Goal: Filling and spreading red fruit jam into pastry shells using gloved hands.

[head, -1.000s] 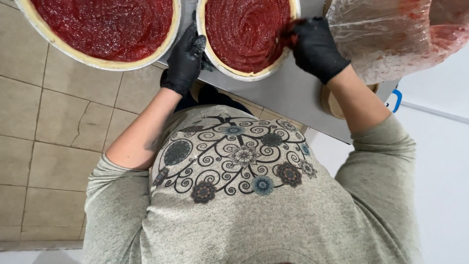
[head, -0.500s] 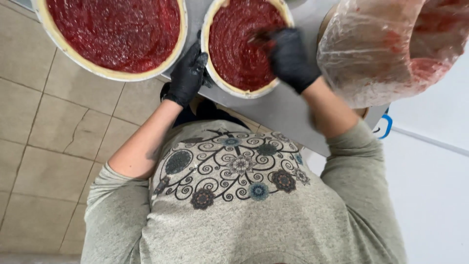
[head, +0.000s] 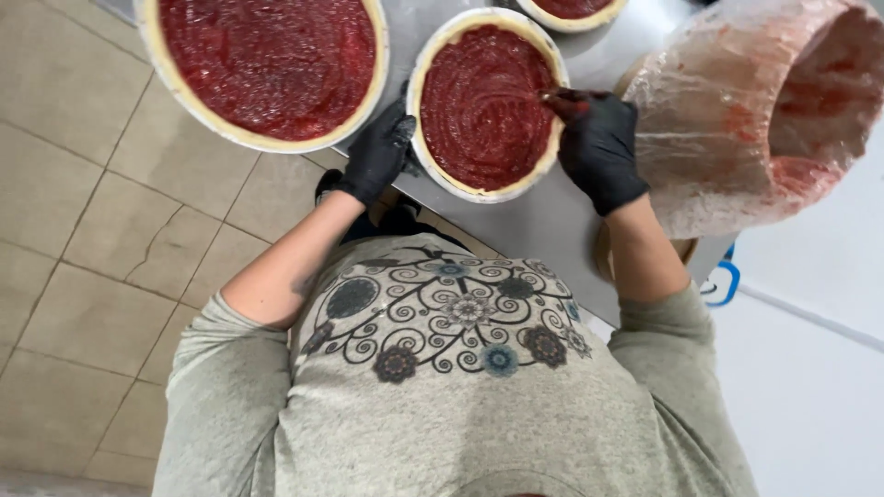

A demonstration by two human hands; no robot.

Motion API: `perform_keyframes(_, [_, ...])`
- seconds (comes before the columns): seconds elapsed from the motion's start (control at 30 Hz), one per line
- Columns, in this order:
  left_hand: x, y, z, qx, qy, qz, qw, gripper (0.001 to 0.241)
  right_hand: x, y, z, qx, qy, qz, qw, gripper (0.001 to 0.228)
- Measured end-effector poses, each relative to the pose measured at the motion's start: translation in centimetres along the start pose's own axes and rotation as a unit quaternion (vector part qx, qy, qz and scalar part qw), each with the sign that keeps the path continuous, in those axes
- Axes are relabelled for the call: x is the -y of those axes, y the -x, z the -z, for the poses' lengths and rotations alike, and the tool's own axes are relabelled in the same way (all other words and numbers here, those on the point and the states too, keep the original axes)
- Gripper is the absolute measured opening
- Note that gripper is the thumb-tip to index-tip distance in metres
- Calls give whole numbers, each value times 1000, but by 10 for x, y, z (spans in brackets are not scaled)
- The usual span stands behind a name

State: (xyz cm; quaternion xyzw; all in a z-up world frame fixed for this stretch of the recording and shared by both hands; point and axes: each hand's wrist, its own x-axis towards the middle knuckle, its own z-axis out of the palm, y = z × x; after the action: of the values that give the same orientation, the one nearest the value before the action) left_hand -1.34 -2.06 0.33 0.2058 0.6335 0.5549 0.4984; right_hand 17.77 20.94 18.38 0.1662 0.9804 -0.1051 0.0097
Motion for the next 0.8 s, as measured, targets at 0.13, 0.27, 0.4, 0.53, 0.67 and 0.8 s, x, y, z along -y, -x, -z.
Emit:
perform_keyframes(0.13, [15,11,9,16,59,-73,995,45,4,9,2,-24,-304,-79,949,50])
perform_keyframes(0.27, [-6,51,36,75,144,81,983,47,-6,29,-27,-44,-624,-207,752,59])
perform_keyframes(0.4, [-26,83,73,117,150,101,976,45,13,16,-36,-98,-757,-257,592,69])
perform_keyframes(0.53, [-47,90,102,138,175,85,971,41,24,9,-37,-80,-866,-166,464,101])
perform_keyframes(0.67, [-71,81,123,123,152,27,980,37,27,3,-56,-101,-866,-136,470,115])
perform_keyframes(0.8, [-99,71,127,155,118,53,980,40,39,9,-59,-132,-871,-154,448,117])
